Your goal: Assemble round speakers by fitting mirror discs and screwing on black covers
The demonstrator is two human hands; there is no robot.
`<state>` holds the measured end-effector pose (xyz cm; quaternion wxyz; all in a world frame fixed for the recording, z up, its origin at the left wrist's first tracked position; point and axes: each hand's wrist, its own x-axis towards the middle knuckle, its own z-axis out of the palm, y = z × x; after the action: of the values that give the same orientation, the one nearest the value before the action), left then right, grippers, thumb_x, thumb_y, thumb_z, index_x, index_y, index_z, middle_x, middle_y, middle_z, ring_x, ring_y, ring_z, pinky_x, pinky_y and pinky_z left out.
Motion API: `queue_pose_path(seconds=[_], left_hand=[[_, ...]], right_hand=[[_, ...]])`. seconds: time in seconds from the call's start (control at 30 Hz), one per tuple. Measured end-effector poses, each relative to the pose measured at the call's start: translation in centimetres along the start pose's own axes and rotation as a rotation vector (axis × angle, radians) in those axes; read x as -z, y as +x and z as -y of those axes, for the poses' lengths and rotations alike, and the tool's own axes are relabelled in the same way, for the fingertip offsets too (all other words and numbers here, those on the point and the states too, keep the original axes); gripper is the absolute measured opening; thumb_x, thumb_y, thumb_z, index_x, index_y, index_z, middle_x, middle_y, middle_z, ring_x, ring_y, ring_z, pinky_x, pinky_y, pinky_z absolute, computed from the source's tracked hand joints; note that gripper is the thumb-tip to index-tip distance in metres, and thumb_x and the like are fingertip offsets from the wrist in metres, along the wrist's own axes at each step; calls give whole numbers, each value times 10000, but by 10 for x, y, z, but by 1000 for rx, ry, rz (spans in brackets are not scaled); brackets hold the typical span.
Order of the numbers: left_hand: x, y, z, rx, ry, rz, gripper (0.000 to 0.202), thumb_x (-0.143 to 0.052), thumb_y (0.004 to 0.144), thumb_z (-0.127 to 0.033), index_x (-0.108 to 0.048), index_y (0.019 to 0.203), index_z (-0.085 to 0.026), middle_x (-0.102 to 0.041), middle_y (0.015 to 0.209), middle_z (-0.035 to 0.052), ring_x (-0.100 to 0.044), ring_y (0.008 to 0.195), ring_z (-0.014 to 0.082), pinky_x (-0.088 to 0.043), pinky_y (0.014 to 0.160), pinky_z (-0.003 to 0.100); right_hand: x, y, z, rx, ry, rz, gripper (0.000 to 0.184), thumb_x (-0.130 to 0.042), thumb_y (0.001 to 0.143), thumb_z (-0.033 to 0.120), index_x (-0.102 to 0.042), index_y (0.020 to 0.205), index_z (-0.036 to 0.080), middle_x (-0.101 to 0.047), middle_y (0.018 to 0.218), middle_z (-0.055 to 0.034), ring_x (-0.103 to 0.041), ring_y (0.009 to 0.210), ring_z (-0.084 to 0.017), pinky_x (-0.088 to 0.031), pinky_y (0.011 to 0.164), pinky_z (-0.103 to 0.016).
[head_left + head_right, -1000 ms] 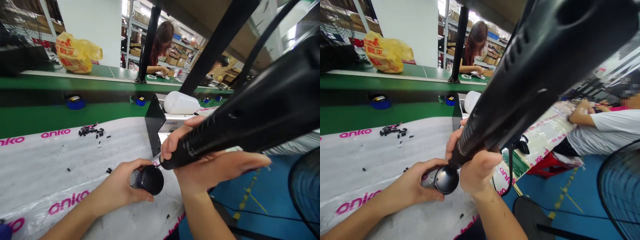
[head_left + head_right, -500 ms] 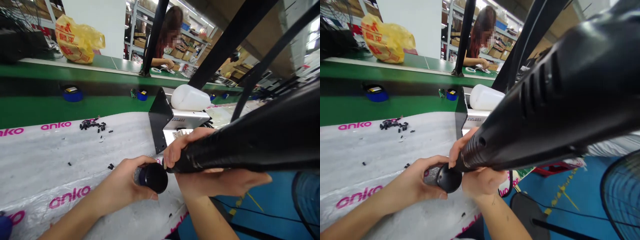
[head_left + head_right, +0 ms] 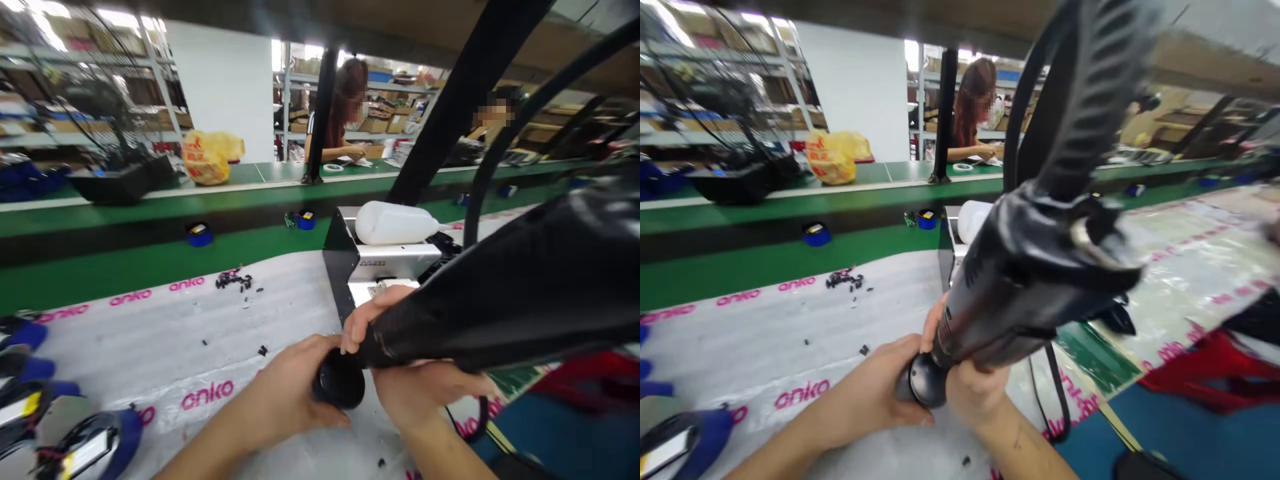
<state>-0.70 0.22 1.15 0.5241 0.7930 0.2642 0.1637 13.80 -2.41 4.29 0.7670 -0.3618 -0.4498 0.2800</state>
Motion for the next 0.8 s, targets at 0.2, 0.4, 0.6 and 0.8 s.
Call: queue_pose_path(seconds=[0.2,0.4,0.6,0.8], left_hand=[[51,-20,-15,217,543,-304,513,-789,648,-269,-673,1148,-282,-711,1158,-9,-666,1050,248,-524,940,280],[203,-47,19,803,816,-828,522,-659,867,-364,-557,1271,-50,-649,1210,241,-631,1115,390,-507,916,517],[247,-70,37,1022,872,-836,328,-600,965,-386,-626,1184,-143,-680,1153,90,-677,996,238,-558,871,442],[209,-106,-5,762,869,-488,434,-708,822,-330,-673,1205,-127,-697,1229,90,-614,1181,345,-446,1017,378]], right_hand=[[11,3,30,80,76,-45,560,-606,755,792,-640,1012,296,-594,544,30,-521,395,-194,-472,347,-315],[41,-13,38,-115,-759,337,647,-611,919,386,-344,1502,297,-678,1138,-96,-703,956,-254,-616,795,-361],[47,-21,-6,-93,-1076,901,705,-385,940,112,-198,1582,336,-469,1494,-96,-604,1248,-262,-553,993,-410],[50,-29,-41,-53,-1341,912,792,-348,810,-40,-292,1566,189,-403,1553,-143,-609,1240,-294,-567,972,-446]])
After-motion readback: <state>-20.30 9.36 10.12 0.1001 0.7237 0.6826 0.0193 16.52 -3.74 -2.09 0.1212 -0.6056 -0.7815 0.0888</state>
